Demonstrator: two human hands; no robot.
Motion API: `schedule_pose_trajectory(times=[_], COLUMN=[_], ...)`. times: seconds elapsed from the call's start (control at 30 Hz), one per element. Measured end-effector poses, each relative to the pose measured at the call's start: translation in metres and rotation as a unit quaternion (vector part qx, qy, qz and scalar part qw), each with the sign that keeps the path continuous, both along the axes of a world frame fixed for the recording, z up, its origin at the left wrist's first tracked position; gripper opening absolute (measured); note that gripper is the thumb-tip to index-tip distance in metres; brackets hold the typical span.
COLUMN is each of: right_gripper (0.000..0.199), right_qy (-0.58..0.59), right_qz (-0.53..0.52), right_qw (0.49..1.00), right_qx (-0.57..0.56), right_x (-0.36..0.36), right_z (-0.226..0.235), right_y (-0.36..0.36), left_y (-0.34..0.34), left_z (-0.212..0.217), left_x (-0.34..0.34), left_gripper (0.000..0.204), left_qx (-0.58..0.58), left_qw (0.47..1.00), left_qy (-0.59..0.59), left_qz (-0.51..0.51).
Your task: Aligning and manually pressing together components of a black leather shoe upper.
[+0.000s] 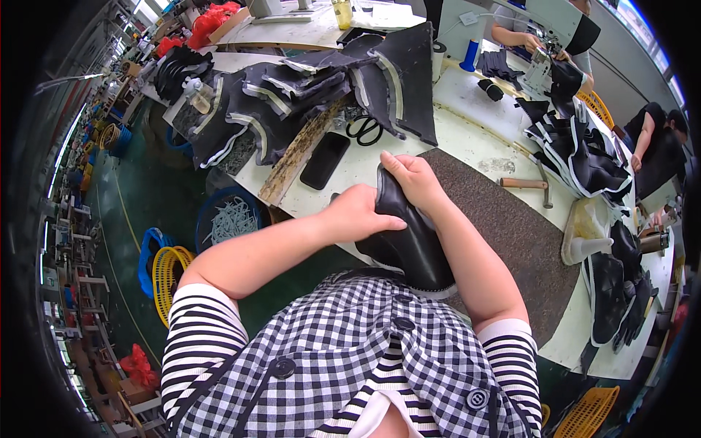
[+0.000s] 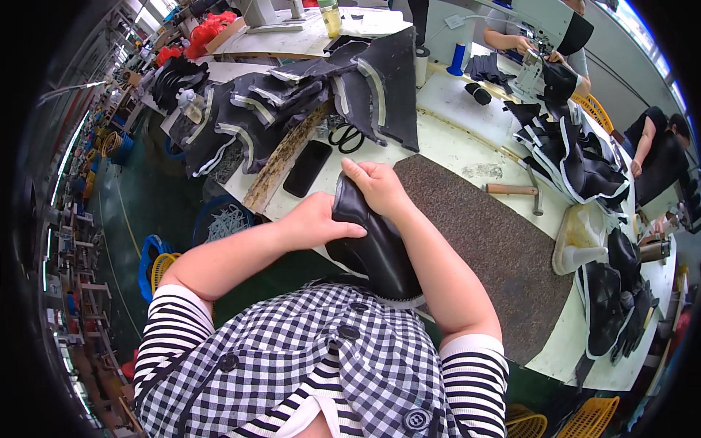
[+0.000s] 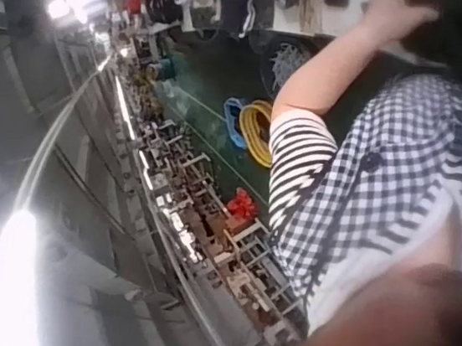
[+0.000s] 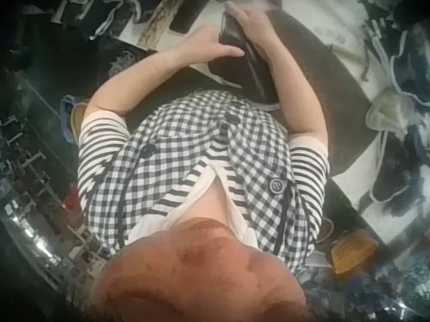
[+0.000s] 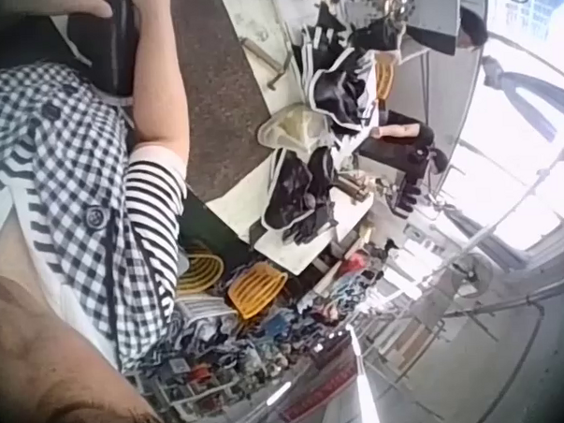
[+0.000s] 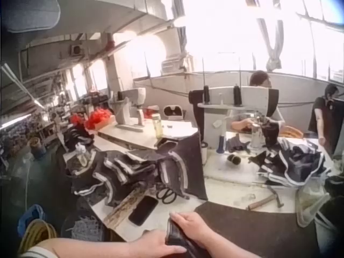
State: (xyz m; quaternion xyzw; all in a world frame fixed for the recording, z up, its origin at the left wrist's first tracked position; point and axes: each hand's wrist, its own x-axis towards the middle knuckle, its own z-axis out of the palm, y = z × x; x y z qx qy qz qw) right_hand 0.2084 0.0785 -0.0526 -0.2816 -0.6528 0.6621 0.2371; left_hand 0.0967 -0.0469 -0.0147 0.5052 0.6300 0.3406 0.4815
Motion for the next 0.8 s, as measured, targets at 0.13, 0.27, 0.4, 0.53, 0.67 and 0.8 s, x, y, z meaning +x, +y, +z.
schedule_pose_trajectory(times=[0.13, 0.27, 0.4, 0.53, 0.67, 0.8], right_gripper=[0.043, 0.039, 0.035, 0.022, 0.032, 0.027], right_qy=[-0.054, -0.119, -0.006, -0.014, -0.143, -0.254], right_qz=[0.03, -0.043, -0.17, -0.058, 0.103, 0.169], right_qw=[0.998, 0.992, 0.981, 0.996, 0.8, 0.741], right_qx=[-0.015, 0.007, -0.094, 0.061, 0.573, 0.598], right_x=[0.004, 0.016, 0.039, 0.072, 0.068, 0.06], right_z=[-0.015, -0.048, -0.068, -0.028, 0.081, 0.092], right_y=[0.007, 0.018, 0.034, 0.041, 0.014, -0.012], left_y=[-0.016, -0.018, 0.021, 0.045, 0.059, 0.063], left_z=[0.018, 0.007, -0.004, 0.018, 0.034, 0.066], left_x=[0.011, -0.009, -0.067, -0.07, -0.049, -0.028], left_gripper=[0.033, 0.025, 0.022, 0.018, 0.007, 0.01], left_qx=[0.193, 0.291, 0.192, 0.13, 0.237, 0.347], left_qw=[0.894, 0.839, 0.841, 0.881, 0.849, 0.788], left_qy=[0.366, 0.355, 0.47, 0.407, 0.392, 0.402], left_qz=[-0.17, -0.291, -0.185, -0.202, -0.261, -0.311])
